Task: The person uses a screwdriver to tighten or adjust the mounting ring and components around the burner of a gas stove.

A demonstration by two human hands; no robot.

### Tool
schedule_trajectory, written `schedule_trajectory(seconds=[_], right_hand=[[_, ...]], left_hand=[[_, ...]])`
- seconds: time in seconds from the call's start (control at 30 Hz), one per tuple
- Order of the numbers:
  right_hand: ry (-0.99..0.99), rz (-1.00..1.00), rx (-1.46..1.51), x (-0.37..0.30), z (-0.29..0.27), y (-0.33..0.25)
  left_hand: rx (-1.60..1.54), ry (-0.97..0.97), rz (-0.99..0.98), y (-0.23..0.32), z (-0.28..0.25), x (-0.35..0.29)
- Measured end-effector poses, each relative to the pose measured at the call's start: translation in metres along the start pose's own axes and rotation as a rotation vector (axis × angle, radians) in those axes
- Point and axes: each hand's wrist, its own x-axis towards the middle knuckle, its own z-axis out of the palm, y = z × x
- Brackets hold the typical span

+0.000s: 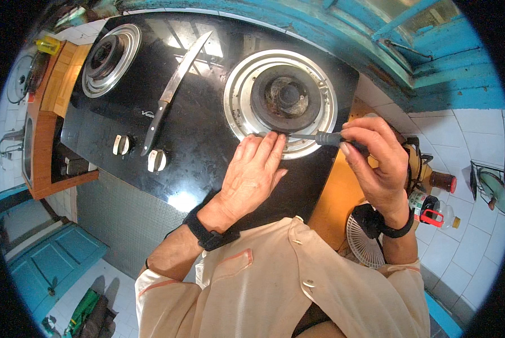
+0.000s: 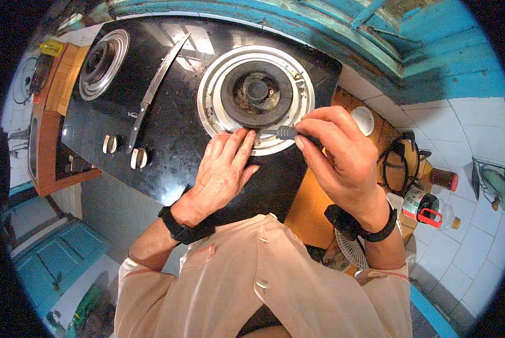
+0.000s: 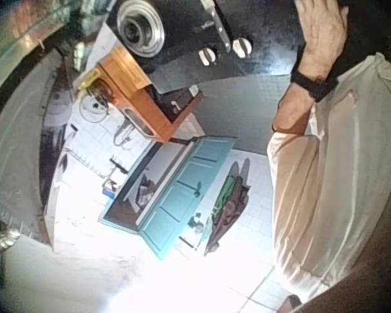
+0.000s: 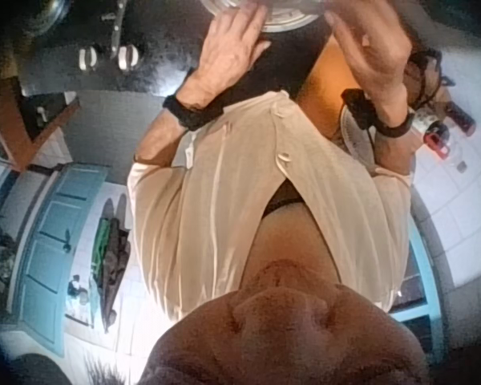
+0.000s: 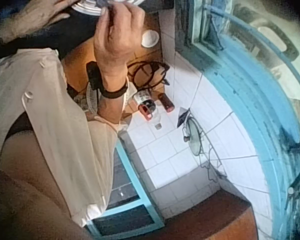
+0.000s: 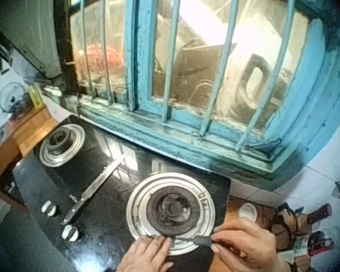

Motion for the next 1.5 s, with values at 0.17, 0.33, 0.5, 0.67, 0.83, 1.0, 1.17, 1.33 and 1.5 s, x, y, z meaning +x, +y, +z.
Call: schedule_trajectory(seconds=[0.17, 0.33, 0.5, 0.67, 0.83, 1.0, 1.17, 1.33, 1.5], right_hand=[[-0.003, -0.001, -0.004, -0.001, -0.001, -0.001], [-0.027, 0.096, 0.039, -0.004, -0.002, -0.005], [-0.006, -0.009, 0.013, -0.003, 0.001, 0.001], [-0.022, 0.012, 0.02, -0.003, 0.0, 0.0], [0.0, -0.001, 0.016, -0.004, 0.001, 0.002], [0.016, 0.044, 0.013, -0.006, -0.004, 0.0], [0.016, 0.028, 0.005, -0.008, -0.006, 0.005], [0.019, 0.052, 0.001, -0.011, -0.006, 0.004], [0.037, 0.091, -0.002, -0.021, -0.009, 0.01]], left_hand=[[0.007, -0.012, 0.003, 0.0, 0.001, -0.002], [-0.012, -0.007, 0.0, 0.0, 0.001, -0.003], [-0.039, -0.01, 0.018, -0.002, 0.001, -0.005], [-0.052, -0.004, 0.018, -0.001, 0.0, -0.006], [-0.064, 0.005, 0.02, -0.001, 0.0, -0.006], [-0.124, 0.089, 0.022, -0.008, -0.005, -0.011], [-0.093, 0.182, 0.021, -0.01, -0.007, 0.005], [-0.087, 0.06, -0.002, -0.011, -0.009, 0.018], [-0.087, -0.001, 0.022, -0.013, -0.008, 0.017]])
